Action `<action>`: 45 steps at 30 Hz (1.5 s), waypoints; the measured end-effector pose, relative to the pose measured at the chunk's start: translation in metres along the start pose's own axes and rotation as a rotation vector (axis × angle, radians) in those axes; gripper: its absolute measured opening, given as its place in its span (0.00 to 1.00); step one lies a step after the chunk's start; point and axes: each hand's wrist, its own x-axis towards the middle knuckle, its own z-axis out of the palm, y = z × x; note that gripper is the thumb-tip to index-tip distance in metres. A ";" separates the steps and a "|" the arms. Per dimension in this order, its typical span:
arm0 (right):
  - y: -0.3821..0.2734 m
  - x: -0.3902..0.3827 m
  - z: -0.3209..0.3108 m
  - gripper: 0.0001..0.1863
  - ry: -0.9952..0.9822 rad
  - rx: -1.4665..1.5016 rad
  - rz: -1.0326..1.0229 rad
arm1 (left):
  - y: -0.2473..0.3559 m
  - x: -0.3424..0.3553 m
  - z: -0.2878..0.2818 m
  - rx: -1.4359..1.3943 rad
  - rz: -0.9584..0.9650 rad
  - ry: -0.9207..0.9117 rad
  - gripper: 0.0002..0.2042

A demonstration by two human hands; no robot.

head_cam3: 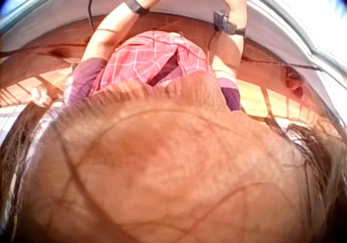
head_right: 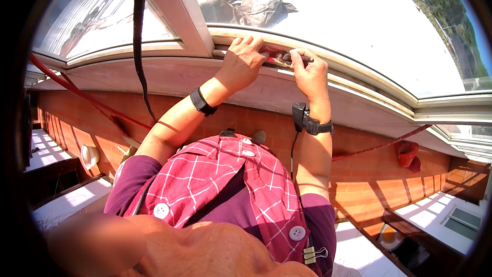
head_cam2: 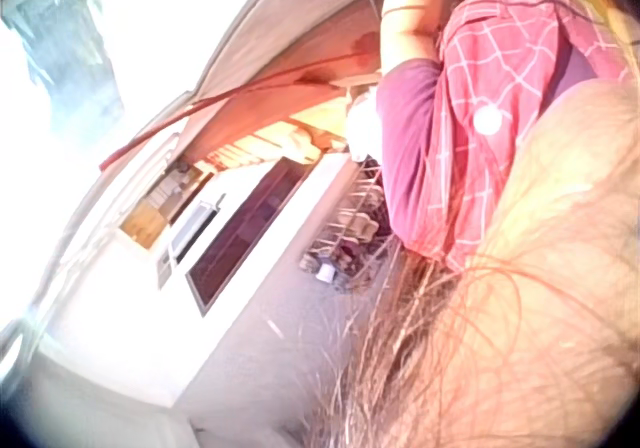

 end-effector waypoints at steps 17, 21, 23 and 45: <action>-0.005 0.014 -0.015 0.14 0.123 -0.752 -0.065 | 0.013 0.000 -0.006 0.020 -0.202 -0.158 0.18; -0.008 0.014 -0.012 0.15 0.117 -0.830 -0.046 | 0.004 -0.005 -0.002 -0.027 -0.131 -0.132 0.18; -0.005 0.015 -0.013 0.16 0.102 -0.772 -0.058 | 0.004 -0.003 -0.003 -0.032 -0.131 -0.192 0.18; -0.021 0.013 0.011 0.10 -0.064 -0.058 0.129 | 0.011 0.006 0.007 0.091 -0.202 -0.335 0.15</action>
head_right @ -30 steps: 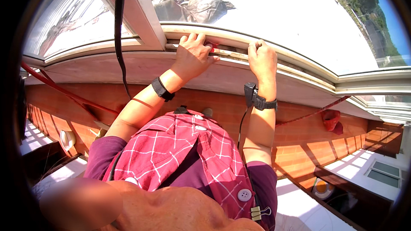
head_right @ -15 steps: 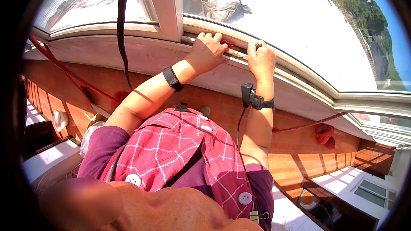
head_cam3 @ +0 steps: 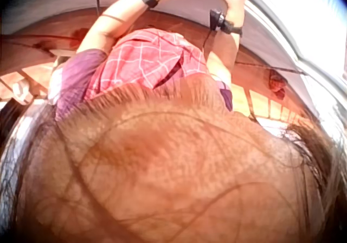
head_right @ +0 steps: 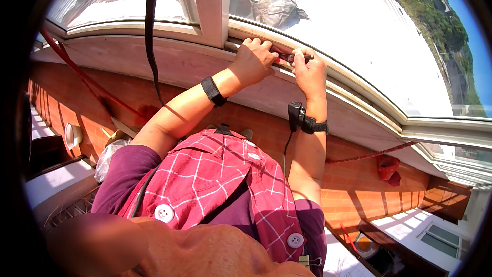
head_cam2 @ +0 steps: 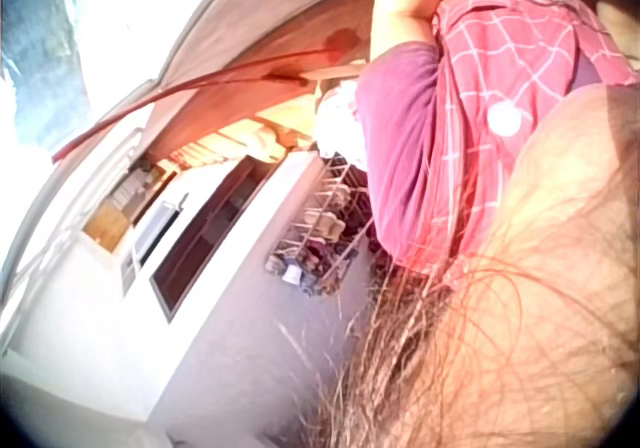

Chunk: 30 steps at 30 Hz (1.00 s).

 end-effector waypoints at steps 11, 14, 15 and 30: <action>0.009 -0.006 0.002 0.09 0.190 -0.952 -0.274 | -0.001 -0.003 0.003 -0.041 0.017 0.056 0.14; -0.002 0.000 0.019 0.09 0.132 -0.840 -0.326 | -0.001 -0.003 0.004 -0.055 0.031 0.077 0.14; -0.005 0.001 0.020 0.09 0.119 -0.759 -0.349 | -0.001 -0.003 0.005 -0.063 0.034 0.084 0.13; -0.001 -0.003 0.017 0.09 0.114 -0.270 -0.198 | -0.004 -0.004 0.006 -0.077 0.045 0.103 0.15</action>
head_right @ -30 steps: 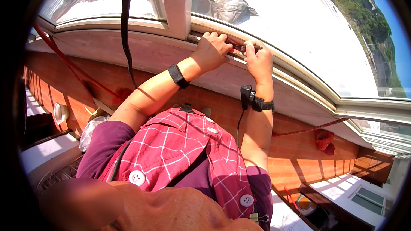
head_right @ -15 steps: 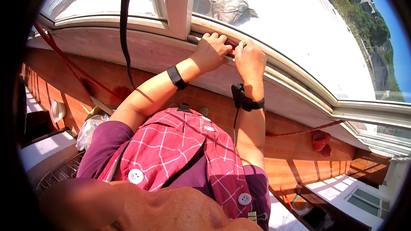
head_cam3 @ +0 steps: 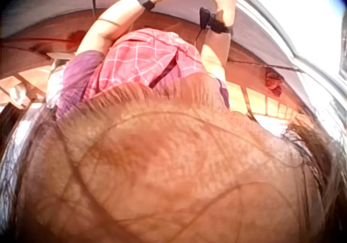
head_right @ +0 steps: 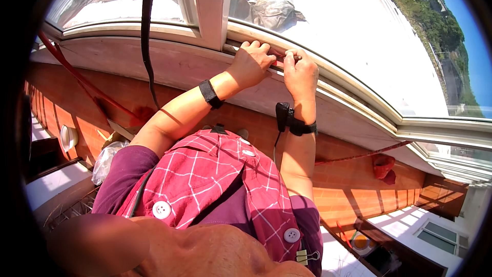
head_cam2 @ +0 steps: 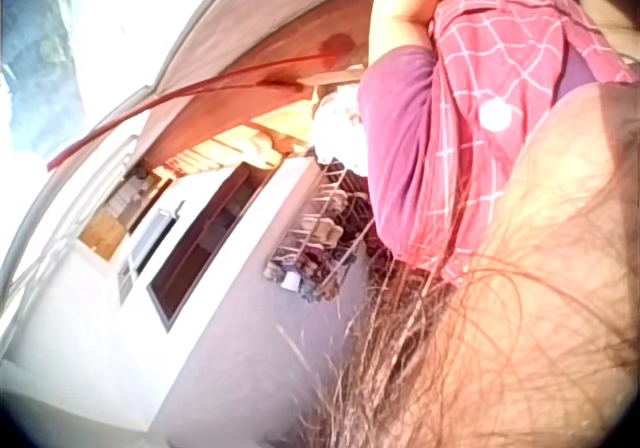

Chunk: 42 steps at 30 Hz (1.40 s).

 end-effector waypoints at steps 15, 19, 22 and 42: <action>0.000 -0.011 -0.018 0.08 0.137 -0.277 0.090 | -0.001 -0.002 0.006 0.012 -0.001 0.036 0.15; -0.009 -0.007 0.002 0.08 0.059 -0.278 -0.071 | 0.000 -0.002 0.001 -0.018 -0.001 0.022 0.16; 0.004 -0.007 -0.001 0.08 0.114 0.035 0.029 | -0.003 -0.002 0.003 -0.028 0.012 0.041 0.16; 0.007 -0.017 0.007 0.06 0.095 0.125 -0.010 | -0.014 -0.007 0.004 -0.143 0.086 0.212 0.12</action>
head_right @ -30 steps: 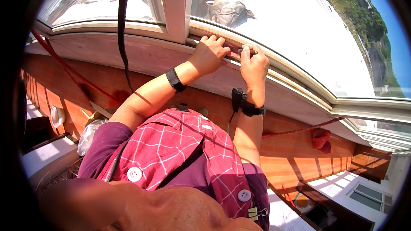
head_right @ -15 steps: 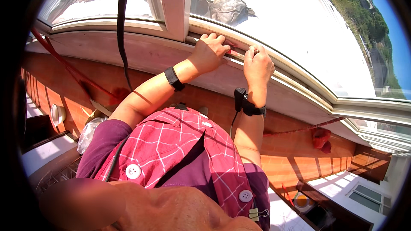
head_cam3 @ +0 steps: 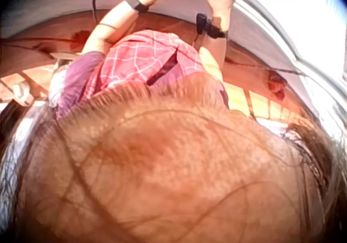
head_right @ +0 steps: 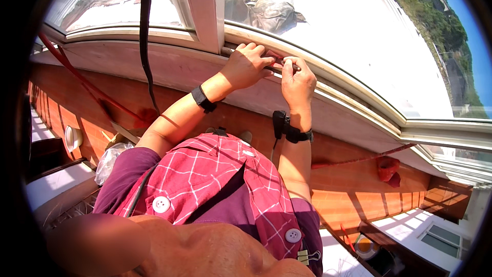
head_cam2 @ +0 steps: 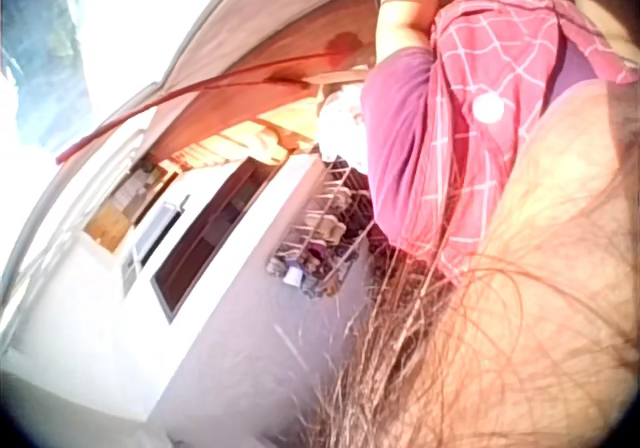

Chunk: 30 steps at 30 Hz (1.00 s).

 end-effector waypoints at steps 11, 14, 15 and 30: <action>0.003 -0.014 -0.028 0.09 0.137 0.363 0.112 | -0.014 -0.004 0.005 -0.198 0.022 0.196 0.09; 0.013 -0.015 -0.038 0.09 0.182 0.343 0.105 | -0.015 -0.010 -0.002 -0.185 0.027 0.223 0.09; 0.016 -0.015 -0.040 0.09 0.201 0.347 0.109 | -0.015 -0.014 -0.005 -0.209 0.028 0.263 0.10; -0.035 -0.028 0.028 0.11 -0.010 0.288 -0.071 | -0.057 -0.207 -0.083 0.036 -0.479 0.568 0.14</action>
